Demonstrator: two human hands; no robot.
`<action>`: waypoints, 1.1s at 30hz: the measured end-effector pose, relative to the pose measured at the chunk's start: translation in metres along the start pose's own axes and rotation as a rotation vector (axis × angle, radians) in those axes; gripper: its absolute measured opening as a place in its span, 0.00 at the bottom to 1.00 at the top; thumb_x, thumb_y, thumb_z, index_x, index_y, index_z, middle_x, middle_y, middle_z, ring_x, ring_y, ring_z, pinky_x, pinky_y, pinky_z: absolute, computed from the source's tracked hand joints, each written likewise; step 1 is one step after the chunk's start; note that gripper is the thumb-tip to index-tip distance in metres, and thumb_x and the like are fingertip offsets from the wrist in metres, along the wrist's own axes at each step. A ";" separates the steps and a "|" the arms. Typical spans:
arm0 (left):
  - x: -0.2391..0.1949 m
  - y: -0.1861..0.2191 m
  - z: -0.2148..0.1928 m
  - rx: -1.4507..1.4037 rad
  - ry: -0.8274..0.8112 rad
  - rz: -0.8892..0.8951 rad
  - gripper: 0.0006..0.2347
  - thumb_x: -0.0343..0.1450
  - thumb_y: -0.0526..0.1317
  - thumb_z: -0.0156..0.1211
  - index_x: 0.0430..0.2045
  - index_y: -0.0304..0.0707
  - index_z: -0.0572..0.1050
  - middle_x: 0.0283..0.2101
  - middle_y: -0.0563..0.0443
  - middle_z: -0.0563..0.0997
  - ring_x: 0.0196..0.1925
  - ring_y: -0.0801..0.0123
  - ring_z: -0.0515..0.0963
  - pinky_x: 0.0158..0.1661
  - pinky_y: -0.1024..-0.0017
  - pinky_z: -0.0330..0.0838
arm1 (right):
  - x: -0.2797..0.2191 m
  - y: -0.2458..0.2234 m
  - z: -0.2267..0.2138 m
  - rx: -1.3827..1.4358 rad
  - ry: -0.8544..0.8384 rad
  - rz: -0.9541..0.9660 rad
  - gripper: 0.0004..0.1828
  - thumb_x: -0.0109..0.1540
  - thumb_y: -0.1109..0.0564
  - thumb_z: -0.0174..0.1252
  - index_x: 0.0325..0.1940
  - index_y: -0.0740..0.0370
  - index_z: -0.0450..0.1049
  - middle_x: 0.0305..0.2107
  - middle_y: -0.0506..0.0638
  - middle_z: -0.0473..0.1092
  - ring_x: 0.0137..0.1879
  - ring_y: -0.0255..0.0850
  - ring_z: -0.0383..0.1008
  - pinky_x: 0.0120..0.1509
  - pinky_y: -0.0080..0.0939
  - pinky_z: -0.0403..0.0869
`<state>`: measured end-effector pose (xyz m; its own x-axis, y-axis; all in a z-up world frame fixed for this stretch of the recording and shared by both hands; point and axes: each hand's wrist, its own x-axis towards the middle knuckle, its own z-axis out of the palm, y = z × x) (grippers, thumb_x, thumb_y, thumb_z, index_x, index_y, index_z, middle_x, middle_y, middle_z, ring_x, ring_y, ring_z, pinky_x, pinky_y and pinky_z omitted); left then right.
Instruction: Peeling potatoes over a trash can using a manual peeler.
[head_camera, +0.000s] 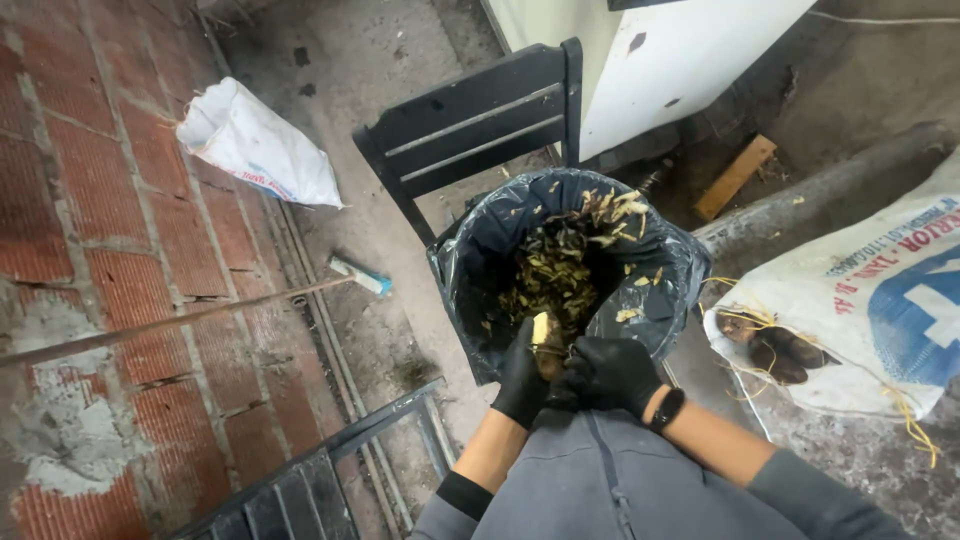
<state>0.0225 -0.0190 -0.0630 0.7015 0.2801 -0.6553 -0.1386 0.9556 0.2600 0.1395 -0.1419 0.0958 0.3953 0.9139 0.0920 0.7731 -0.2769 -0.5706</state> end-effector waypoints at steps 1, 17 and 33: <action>-0.003 0.001 0.004 0.003 -0.002 -0.003 0.17 0.79 0.50 0.50 0.52 0.36 0.77 0.45 0.50 0.83 0.44 0.66 0.82 0.45 0.69 0.78 | -0.001 0.009 0.011 -0.001 0.003 0.003 0.22 0.54 0.35 0.63 0.28 0.56 0.73 0.21 0.55 0.74 0.25 0.55 0.77 0.26 0.53 0.72; 0.009 -0.016 -0.014 0.043 0.008 0.027 0.19 0.77 0.47 0.43 0.51 0.33 0.78 0.46 0.49 0.85 0.47 0.66 0.83 0.46 0.71 0.77 | 0.001 0.051 0.040 -0.197 -0.056 0.238 0.13 0.64 0.41 0.55 0.37 0.49 0.76 0.27 0.51 0.77 0.29 0.54 0.78 0.29 0.53 0.72; -0.057 0.016 0.043 0.545 0.068 0.179 0.24 0.79 0.54 0.45 0.46 0.27 0.79 0.38 0.44 0.84 0.31 0.67 0.83 0.29 0.71 0.78 | 0.003 0.047 0.019 -0.165 -0.068 0.376 0.12 0.67 0.44 0.54 0.42 0.50 0.79 0.25 0.56 0.76 0.30 0.57 0.77 0.35 0.56 0.73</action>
<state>0.0104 -0.0239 0.0086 0.6517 0.4550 -0.6069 0.1423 0.7126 0.6870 0.1675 -0.1464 0.0542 0.6363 0.7557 -0.1549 0.6523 -0.6343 -0.4148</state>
